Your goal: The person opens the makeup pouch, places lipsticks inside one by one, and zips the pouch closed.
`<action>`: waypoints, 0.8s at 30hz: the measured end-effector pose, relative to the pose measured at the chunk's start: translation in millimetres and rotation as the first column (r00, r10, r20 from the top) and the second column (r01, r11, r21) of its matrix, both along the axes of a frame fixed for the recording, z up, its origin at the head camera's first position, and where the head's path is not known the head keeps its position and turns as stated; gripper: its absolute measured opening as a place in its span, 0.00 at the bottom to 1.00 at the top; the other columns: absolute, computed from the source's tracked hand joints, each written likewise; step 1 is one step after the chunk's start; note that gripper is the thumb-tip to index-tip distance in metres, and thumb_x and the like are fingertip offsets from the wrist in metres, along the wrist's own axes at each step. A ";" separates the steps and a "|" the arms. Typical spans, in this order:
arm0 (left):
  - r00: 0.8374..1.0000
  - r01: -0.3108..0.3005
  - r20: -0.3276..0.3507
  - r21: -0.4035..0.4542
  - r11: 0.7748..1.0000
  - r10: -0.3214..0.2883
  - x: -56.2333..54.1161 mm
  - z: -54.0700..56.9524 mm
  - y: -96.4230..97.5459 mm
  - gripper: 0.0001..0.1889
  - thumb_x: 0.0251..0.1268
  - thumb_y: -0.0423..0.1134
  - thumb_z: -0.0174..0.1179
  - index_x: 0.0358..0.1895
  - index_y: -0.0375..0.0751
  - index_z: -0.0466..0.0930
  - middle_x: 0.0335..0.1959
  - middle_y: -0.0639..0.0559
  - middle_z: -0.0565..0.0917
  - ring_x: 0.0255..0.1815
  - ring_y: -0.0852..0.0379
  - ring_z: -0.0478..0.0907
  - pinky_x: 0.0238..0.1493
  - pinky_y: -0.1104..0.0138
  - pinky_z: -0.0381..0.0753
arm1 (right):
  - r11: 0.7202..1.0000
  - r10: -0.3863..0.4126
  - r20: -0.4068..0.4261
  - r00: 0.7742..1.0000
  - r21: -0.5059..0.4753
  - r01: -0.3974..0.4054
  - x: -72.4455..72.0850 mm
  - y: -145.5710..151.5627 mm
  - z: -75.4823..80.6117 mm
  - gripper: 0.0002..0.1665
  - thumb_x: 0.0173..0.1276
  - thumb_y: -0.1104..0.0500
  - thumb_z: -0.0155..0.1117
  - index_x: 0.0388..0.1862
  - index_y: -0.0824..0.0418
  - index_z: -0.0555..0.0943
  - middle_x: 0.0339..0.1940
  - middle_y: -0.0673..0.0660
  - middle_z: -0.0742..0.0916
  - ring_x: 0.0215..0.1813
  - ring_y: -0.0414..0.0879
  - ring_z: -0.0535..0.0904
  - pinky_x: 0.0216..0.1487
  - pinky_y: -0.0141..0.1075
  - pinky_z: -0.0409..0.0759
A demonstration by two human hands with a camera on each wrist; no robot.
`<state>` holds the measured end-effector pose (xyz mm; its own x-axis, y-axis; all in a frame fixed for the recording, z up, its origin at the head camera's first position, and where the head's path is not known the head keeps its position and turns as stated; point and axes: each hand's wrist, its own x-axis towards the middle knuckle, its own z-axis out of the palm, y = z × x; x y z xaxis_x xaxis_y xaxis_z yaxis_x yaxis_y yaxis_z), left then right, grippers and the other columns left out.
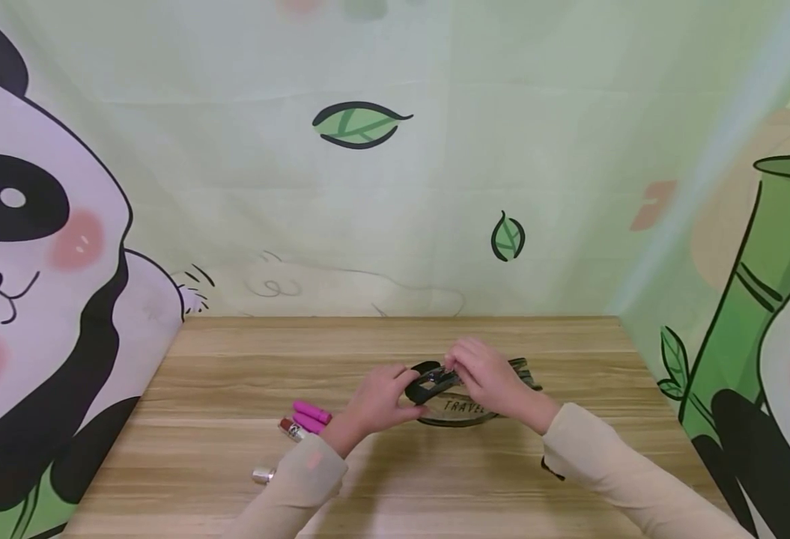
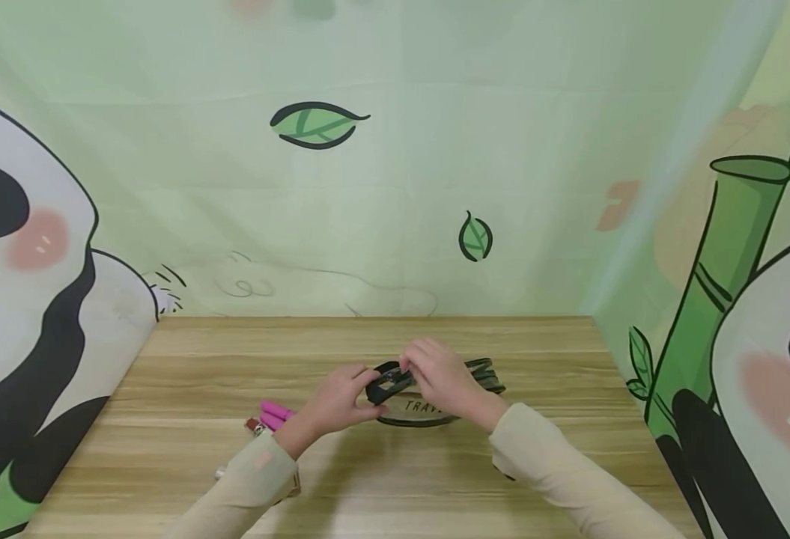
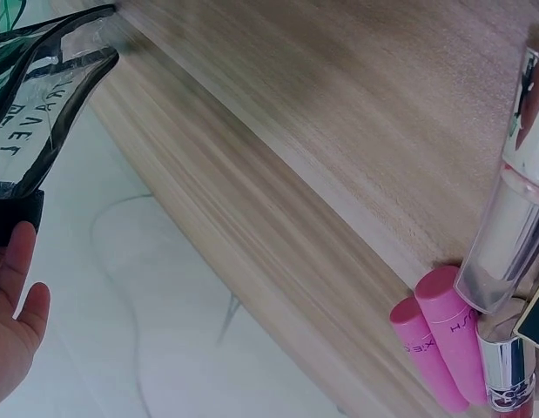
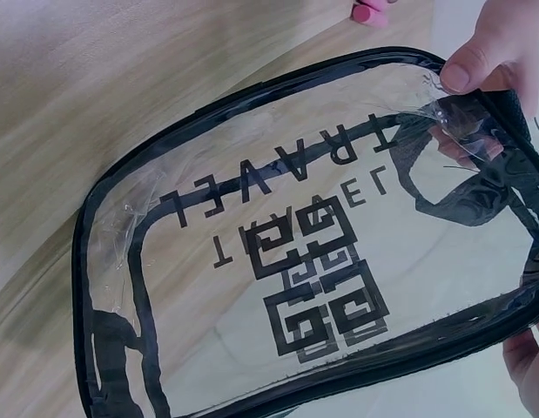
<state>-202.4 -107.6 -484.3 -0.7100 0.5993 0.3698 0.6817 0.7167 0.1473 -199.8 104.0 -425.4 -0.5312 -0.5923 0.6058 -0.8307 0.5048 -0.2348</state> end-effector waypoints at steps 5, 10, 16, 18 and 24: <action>1.000 -0.007 0.000 0.007 1.000 0.007 0.7 0.3 -0.5 0.25 0.44 0.59 0.61 0.42 0.46 0.76 0.32 0.56 0.77 0.30 0.61 0.73 0.33 0.68 0.74 | 1.000 -0.016 0.005 1.000 0.005 0.016 -0.4 1.5 -0.6 0.07 0.56 0.71 0.55 0.28 0.59 0.72 0.29 0.49 0.78 0.35 0.40 0.72 0.38 0.33 0.72; 1.000 -0.007 0.011 0.010 1.000 0.007 1.0 1.9 -0.6 0.24 0.45 0.58 0.61 0.42 0.45 0.76 0.32 0.56 0.77 0.30 0.61 0.73 0.34 0.68 0.74 | 0.999 -0.041 -0.044 0.998 -0.024 0.040 -1.2 3.7 -3.3 0.08 0.55 0.70 0.55 0.27 0.58 0.72 0.28 0.48 0.78 0.35 0.41 0.72 0.37 0.34 0.72; 1.000 -0.014 0.007 -0.011 1.000 0.014 1.0 4.0 0.3 0.23 0.47 0.58 0.60 0.42 0.46 0.76 0.32 0.57 0.77 0.29 0.62 0.72 0.32 0.69 0.73 | 0.996 -0.050 -0.069 0.996 -0.076 0.045 -1.7 5.8 -5.4 0.09 0.54 0.71 0.57 0.26 0.58 0.73 0.27 0.48 0.78 0.34 0.41 0.71 0.36 0.34 0.71; 1.000 -0.013 -0.002 -0.009 1.000 0.013 0.9 4.3 0.6 0.23 0.47 0.58 0.60 0.41 0.46 0.76 0.31 0.57 0.76 0.28 0.62 0.72 0.32 0.69 0.73 | 0.995 -0.047 -0.058 0.997 -0.085 0.042 -1.7 6.3 -4.7 0.09 0.54 0.71 0.56 0.25 0.58 0.73 0.27 0.48 0.78 0.33 0.41 0.71 0.35 0.34 0.71; 0.999 -0.011 -0.038 -0.022 1.000 0.010 0.8 5.2 0.7 0.23 0.45 0.58 0.60 0.40 0.46 0.77 0.31 0.57 0.77 0.30 0.62 0.73 0.35 0.67 0.73 | 0.997 -0.051 -0.031 0.998 -0.067 0.049 -0.9 6.7 1.5 0.09 0.53 0.71 0.54 0.23 0.58 0.73 0.26 0.48 0.78 0.31 0.40 0.69 0.32 0.32 0.69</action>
